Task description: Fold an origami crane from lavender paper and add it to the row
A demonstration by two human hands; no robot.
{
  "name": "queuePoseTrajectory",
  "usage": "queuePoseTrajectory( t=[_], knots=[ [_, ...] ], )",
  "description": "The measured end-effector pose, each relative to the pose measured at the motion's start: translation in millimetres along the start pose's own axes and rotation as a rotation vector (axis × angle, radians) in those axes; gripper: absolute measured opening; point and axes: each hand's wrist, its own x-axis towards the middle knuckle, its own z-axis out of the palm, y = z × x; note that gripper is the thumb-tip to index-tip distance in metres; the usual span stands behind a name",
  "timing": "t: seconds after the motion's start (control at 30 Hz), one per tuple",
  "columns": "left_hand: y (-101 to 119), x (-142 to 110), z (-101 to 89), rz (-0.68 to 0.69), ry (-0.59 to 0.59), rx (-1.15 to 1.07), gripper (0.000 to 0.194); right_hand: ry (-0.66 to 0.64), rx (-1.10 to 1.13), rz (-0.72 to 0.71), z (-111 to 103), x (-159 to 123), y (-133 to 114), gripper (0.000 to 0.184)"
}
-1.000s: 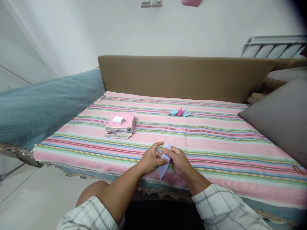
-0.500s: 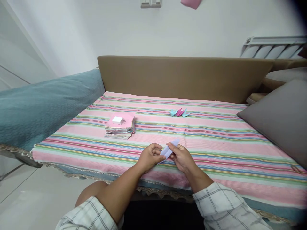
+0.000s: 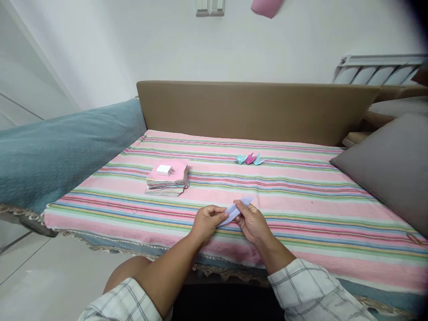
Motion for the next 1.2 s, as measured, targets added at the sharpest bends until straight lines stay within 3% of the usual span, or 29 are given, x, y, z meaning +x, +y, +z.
queuePoseTrajectory(
  t=[0.37, 0.57, 0.7, 0.97, 1.2],
  knots=[
    [4.8, -4.4, 2.8, -0.116, -0.11, 0.014, 0.037, -0.043, -0.128, -0.021, 2.9, -3.4, 3.4, 0.036],
    [4.4, -2.2, 3.3, -0.132, -0.002, -0.144, 0.036, -0.161, -0.137, 0.049, 4.8, -8.7, 6.0, 0.038],
    [8.2, -1.2, 4.3, -0.146, 0.058, -0.218, 0.036, -0.149, -0.216, 0.082, 4.8, -9.2, 6.5, 0.038],
    [11.1, -2.9, -2.5, -0.245, -0.073, -0.074, 0.037, -0.175, -0.379, 0.086, -2.8, -4.6, 2.0, 0.037],
    [12.6, -2.8, -2.7, -0.219, -0.05, -0.103, 0.039, -0.202, -0.344, 0.112, -2.8, -4.4, 3.4, 0.038]
  ],
)
